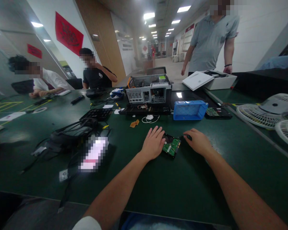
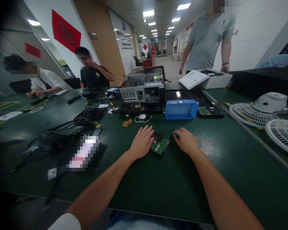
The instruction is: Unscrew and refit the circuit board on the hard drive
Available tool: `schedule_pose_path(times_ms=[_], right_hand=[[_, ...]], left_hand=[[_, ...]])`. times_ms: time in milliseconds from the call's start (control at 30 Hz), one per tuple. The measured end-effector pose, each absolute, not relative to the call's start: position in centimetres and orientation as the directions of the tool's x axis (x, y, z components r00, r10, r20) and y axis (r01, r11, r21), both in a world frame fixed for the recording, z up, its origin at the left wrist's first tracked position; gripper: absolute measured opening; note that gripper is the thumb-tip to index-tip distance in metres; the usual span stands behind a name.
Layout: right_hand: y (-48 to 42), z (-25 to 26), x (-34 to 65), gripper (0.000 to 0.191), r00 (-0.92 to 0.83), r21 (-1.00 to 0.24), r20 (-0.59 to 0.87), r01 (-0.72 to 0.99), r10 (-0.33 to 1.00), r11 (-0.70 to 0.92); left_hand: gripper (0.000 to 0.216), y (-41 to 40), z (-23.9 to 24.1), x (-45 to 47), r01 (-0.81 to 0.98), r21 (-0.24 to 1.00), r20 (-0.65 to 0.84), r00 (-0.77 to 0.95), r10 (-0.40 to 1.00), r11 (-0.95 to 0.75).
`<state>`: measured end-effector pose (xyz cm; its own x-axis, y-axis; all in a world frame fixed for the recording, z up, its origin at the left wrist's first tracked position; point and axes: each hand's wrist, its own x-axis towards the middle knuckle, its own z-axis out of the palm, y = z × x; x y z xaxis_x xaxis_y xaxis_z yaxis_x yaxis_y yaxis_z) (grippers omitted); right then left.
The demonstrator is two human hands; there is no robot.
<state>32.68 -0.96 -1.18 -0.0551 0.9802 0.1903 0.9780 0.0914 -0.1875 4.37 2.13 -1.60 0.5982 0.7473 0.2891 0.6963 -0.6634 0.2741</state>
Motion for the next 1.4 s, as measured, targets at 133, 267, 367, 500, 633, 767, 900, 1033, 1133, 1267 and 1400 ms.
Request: schedule_pose_path(times_ms=[133,267,367,500,633,767,900,1033,1133,1267,1400], right_hand=[[-0.8,-1.5,32.9,0.025,-0.057,-0.176,0.175,0.98,0.983,0.088],[-0.6,-1.7,32.7,0.023,-0.058,-0.151,0.164,0.985,0.985,0.083],[-0.6,-1.6,32.2,0.021,-0.06,-0.133,0.15,0.988,0.987,0.08],[-0.7,-1.3,31.8,0.019,-0.03,-0.132,0.116,0.99,0.993,0.045],[-0.7,-1.1,31.6,0.018,-0.011,-0.13,0.129,0.991,0.992,0.028],[-0.9,-1.0,31.7,0.017,0.003,-0.127,0.108,0.992,0.994,0.011],[-0.9,-0.7,31.7,0.017,0.028,-0.132,0.099,0.991,0.995,-0.014],[-1.1,0.1,31.4,0.019,0.046,-0.154,0.116,0.988,0.992,-0.028],[-1.7,0.7,30.9,0.018,0.011,-0.214,0.126,0.977,0.992,0.016],[-2.6,1.4,29.7,0.017,-0.139,-0.346,0.168,0.919,0.976,0.19],[-3.0,2.0,27.6,0.015,-0.261,-0.496,0.129,0.819,0.957,0.29]], left_hand=[[0.062,2.8,-1.4,4.7,0.683,0.31,0.172,0.643,0.746,-0.661],[0.065,3.4,-0.1,3.8,0.65,0.35,0.106,0.688,0.717,-0.675],[0.071,3.0,0.9,2.7,0.66,0.318,0.107,0.688,0.718,-0.681],[0.081,1.5,1.3,1.1,0.71,0.306,0.064,0.649,0.758,-0.634],[0.099,0.1,0.8,-0.2,0.697,0.297,0.097,0.658,0.746,-0.653],[0.101,-1.2,0.3,-1.0,0.721,0.287,0.132,0.623,0.771,-0.631],[0.106,-3.0,0.0,-1.1,0.792,0.268,0.15,0.528,0.836,-0.549],[0.116,-4.7,-0.1,0.4,0.887,0.23,0.153,0.372,0.915,-0.4],[0.119,-5.5,0.0,1.8,0.927,0.195,0.15,0.294,0.944,-0.32],[0.117,-5.0,0.8,2.2,0.921,0.176,0.119,0.33,0.937,-0.346],[0.076,-2.1,1.3,1.6,0.877,0.267,0.08,0.393,0.916,-0.399]])
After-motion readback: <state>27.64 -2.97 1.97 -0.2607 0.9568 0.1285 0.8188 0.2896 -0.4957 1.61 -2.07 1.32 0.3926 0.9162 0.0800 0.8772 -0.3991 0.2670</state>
